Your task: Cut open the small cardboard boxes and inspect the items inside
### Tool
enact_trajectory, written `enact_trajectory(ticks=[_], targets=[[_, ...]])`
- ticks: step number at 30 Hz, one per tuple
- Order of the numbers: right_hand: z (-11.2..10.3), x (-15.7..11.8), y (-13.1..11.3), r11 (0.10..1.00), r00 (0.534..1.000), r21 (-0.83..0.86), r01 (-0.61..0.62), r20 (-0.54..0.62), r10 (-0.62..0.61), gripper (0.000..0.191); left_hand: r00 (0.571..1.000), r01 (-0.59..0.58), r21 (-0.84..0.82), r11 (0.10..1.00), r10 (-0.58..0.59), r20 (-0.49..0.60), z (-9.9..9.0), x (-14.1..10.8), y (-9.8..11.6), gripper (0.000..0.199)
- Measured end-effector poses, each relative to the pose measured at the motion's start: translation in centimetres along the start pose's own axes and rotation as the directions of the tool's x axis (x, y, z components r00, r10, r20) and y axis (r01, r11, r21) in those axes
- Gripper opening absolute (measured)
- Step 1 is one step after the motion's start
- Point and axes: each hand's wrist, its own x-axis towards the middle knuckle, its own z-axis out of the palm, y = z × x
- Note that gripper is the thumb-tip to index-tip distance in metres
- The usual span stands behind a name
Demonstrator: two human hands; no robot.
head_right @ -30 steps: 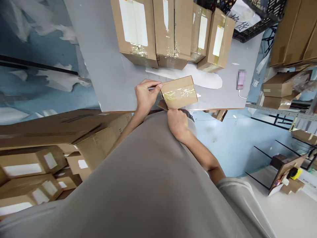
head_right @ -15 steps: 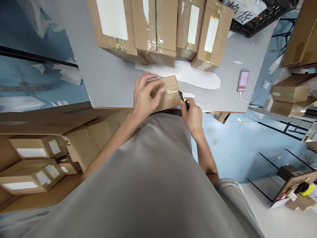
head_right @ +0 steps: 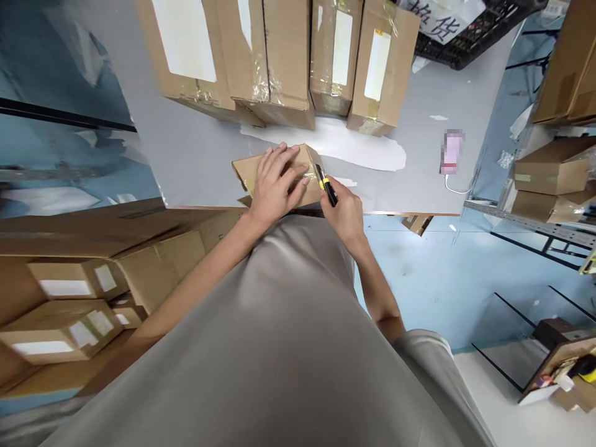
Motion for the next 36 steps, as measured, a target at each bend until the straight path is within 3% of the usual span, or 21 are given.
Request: enact_trajectory(ticks=[4,14,22,25,30,36], targets=[[0.7,0.7,-0.2,0.996,0.998,-0.067,0.065,0.015,-0.065,0.041,1.0,-0.012,-0.011,1.0,0.012,-0.003,0.1,0.0,-0.2,0.047],[1.4,1.4,-1.0,0.971,0.999,-0.236,0.042,0.037,-0.035,0.045,1.0,0.007,-0.067,0.998,-0.007,0.009,-0.2,0.4,0.0,0.046],[1.3,0.8,-6.1,0.883,0.967,-0.436,-0.172,0.099,0.237,0.054,0.998,0.066,-0.192,0.979,-0.063,0.021,-0.5,0.8,0.5,0.048],[1.4,1.5,-7.5,0.854,0.955,-0.476,-0.209,0.088,0.283,0.052,0.997,0.081,-0.22,0.972,-0.076,0.029,-0.4,0.9,0.7,0.053],[0.9,1.6,-8.5,0.845,0.955,-0.49,-0.215,0.075,0.286,0.043,0.996,0.088,-0.229,0.969,-0.085,0.022,-0.1,1.1,0.8,0.057],[0.7,-0.4,-8.6,0.76,0.887,-0.563,-0.325,0.097,0.452,0.036,0.998,0.064,-0.213,0.975,-0.062,0.015,0.1,0.9,0.5,0.055]])
